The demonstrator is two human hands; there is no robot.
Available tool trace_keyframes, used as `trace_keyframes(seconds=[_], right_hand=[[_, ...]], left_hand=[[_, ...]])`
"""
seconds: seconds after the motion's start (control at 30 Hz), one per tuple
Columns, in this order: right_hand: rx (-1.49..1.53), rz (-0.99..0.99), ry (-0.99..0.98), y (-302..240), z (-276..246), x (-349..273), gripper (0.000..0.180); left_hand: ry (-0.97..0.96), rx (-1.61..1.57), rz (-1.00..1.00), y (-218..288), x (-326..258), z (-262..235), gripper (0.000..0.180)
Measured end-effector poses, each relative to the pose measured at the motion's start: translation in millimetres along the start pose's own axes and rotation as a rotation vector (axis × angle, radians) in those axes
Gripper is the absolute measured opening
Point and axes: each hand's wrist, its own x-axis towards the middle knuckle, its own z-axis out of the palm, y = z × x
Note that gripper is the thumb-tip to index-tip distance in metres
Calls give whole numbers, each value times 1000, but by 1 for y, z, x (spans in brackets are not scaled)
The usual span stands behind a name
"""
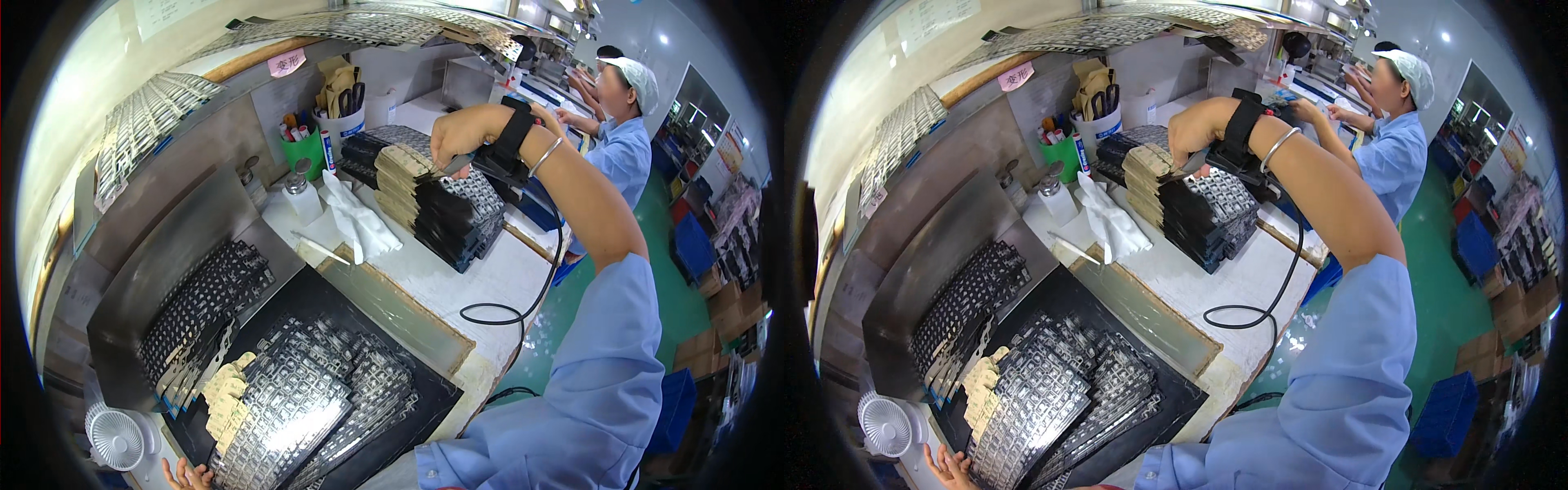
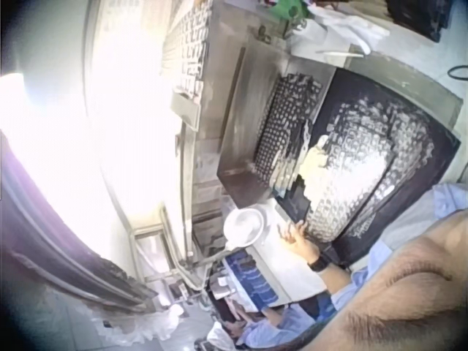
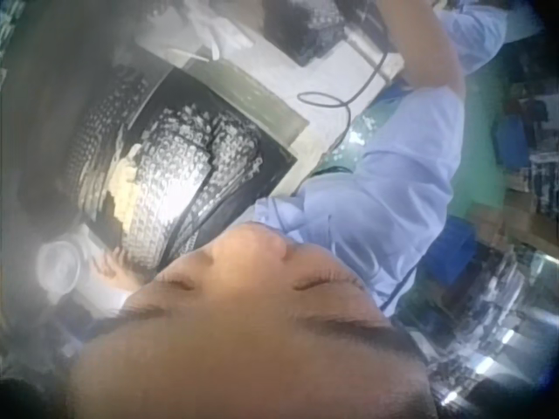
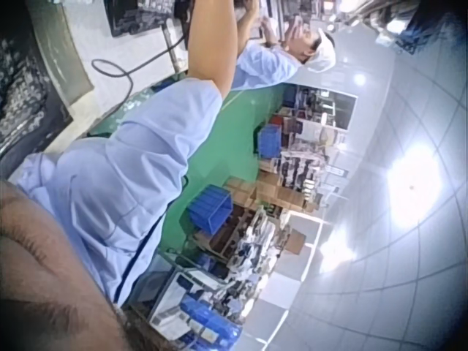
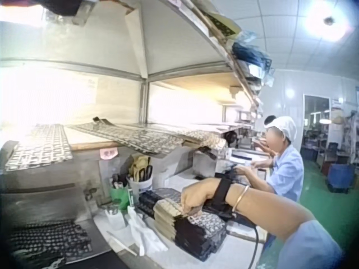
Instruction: Assembling and inspecting keyboard membranes on a production line.
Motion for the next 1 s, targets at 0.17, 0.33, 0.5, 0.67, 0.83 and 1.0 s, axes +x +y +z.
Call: trace_keyframes(seconds=[0.17, 0.33, 0.5, 0.67, 0.83, 1.0], right_hand=[[-21, -4, -7, 1, -1, 1, 16], [59, -13, 7, 8, 0, 4, 17], [-6, -2, -61, 2, -2, 1, 16], [10, 13, -51, 0, -1, -1, 16], [26, 2, -91, 0, -2, 0, 18], [-49, -17, -108, 2, -2, 1, 18]], left_hand=[[61, 32, -106, 2, 0, -1, 63], [78, 38, -44, 5, -2, 5, 62], [94, 52, -35, 9, -3, 9, 59], [105, 40, -73, 8, -2, 8, 59], [108, 39, -62, 8, -2, 9, 60], [108, 30, -83, 6, 0, 8, 60]])
